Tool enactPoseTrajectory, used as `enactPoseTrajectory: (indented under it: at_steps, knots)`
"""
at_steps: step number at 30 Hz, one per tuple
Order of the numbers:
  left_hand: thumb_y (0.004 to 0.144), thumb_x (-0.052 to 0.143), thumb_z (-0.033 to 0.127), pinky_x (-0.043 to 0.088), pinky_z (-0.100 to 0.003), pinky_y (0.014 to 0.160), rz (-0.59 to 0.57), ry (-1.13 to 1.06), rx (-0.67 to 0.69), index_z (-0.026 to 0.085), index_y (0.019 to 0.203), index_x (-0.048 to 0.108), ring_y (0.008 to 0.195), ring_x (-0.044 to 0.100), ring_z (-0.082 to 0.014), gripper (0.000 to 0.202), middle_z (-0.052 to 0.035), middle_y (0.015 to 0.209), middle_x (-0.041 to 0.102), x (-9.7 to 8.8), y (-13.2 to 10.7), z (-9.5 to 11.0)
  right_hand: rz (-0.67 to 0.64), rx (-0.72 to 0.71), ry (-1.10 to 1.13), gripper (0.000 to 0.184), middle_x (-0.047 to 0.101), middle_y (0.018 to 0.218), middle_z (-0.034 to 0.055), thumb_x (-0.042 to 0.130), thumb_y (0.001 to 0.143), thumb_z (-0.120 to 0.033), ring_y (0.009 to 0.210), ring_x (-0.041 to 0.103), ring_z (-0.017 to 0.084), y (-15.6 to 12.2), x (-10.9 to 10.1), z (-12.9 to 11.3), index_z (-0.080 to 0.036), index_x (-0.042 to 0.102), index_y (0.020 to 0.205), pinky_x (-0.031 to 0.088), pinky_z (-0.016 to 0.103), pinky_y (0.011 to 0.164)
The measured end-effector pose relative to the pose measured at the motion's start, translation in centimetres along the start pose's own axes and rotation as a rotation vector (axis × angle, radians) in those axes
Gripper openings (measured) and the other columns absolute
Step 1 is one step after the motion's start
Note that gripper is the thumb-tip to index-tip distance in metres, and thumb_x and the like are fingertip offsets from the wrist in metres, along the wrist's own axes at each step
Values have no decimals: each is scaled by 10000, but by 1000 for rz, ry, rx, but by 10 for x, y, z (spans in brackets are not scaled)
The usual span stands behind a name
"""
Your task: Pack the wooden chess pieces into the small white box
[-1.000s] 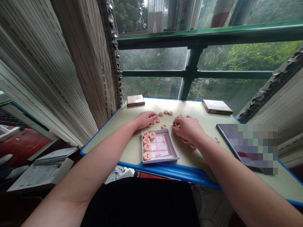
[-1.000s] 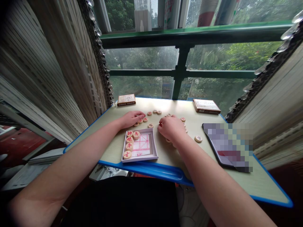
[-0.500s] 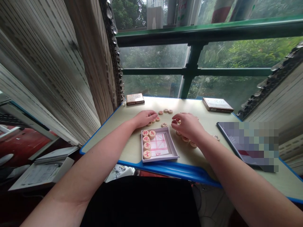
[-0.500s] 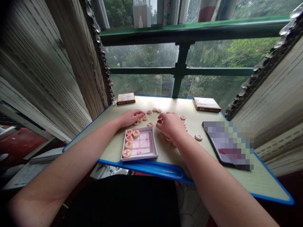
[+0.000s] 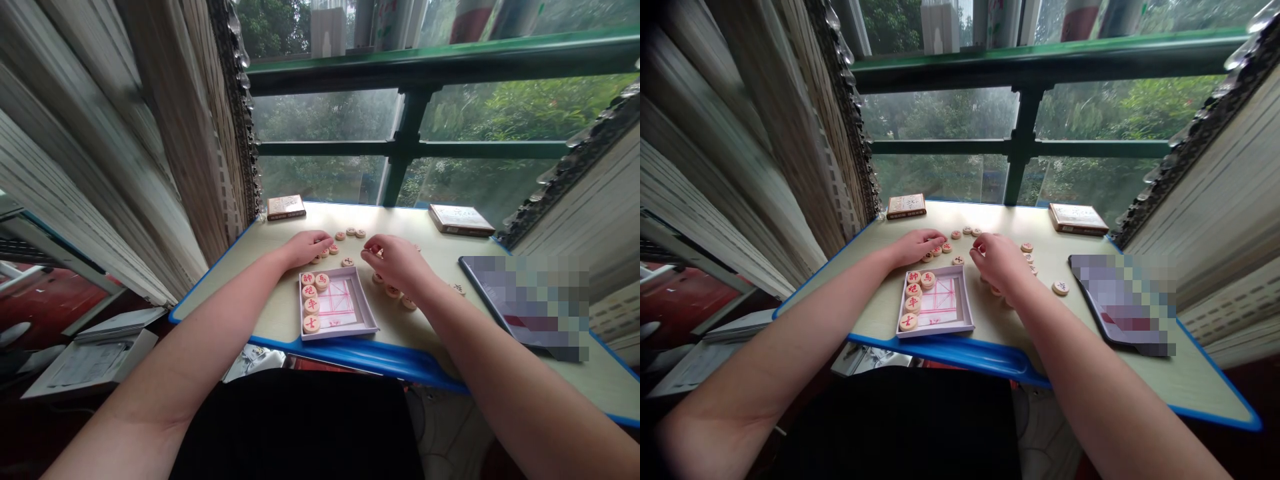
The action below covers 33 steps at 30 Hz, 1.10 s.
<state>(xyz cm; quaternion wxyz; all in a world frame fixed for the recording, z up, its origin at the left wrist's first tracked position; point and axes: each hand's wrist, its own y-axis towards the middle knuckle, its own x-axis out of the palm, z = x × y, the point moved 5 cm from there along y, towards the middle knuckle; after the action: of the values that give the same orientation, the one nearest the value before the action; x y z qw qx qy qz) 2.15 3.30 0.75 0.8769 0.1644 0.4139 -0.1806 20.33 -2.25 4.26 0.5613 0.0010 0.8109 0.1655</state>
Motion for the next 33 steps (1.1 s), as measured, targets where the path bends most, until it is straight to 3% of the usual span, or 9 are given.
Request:
enactPoseTrajectory:
  at_steps: [5, 11, 16, 21, 28, 33]
  knots:
    - [854, 402, 498, 447, -311, 878, 5, -2, 9, 171, 1014, 641, 957, 591, -195, 436, -75, 1044, 675, 0, 1, 0, 8, -47, 130, 169, 683, 827, 48, 581, 781, -324, 729, 595, 171, -5, -6, -10, -190, 665, 840, 402, 271, 621]
    - [857, 397, 490, 448, -318, 884, -1, 10, 16, 170, 1010, 642, 944, 600, -194, 430, -72, 1039, 677, 1, 2, -2, -138, -258, 284, 105, 672, 754, 20, 602, 777, -282, 674, 562, 140, -22, -6, -39, -192, 654, 759, 393, 256, 607]
    - [864, 393, 469, 442, -312, 884, 11, 36, 36, 156, 1008, 640, 954, 595, -194, 424, -78, 1042, 674, -1, 1, 3, -190, -404, 172, 74, 669, 729, 39, 635, 751, -255, 799, 517, 190, -35, 6, -58, -184, 657, 748, 388, 271, 658]
    - [867, 391, 459, 442, -304, 873, 8, 53, 38, 162, 998, 641, 943, 594, -188, 410, -69, 1030, 677, -2, 1, 4, -188, -399, 44, 116, 672, 725, 63, 610, 778, -274, 823, 488, 213, -38, 13, -64, -174, 665, 796, 379, 281, 665]
    - [868, 391, 463, 444, -296, 833, 0, 43, 27, 167, 1001, 641, 909, 592, -181, 410, -65, 1007, 677, -2, -1, 4, -241, -439, 10, 189, 658, 663, 69, 624, 772, -349, 788, 477, 222, -39, 8, -63, -180, 708, 761, 375, 303, 678]
    - [868, 390, 477, 450, -288, 808, -1, 28, 22, 164, 1007, 645, 880, 587, -173, 427, -63, 987, 679, -2, -2, 5, -250, -501, 8, 79, 639, 629, 50, 633, 724, -241, 757, 475, 208, -43, 4, -65, -196, 696, 707, 377, 302, 685]
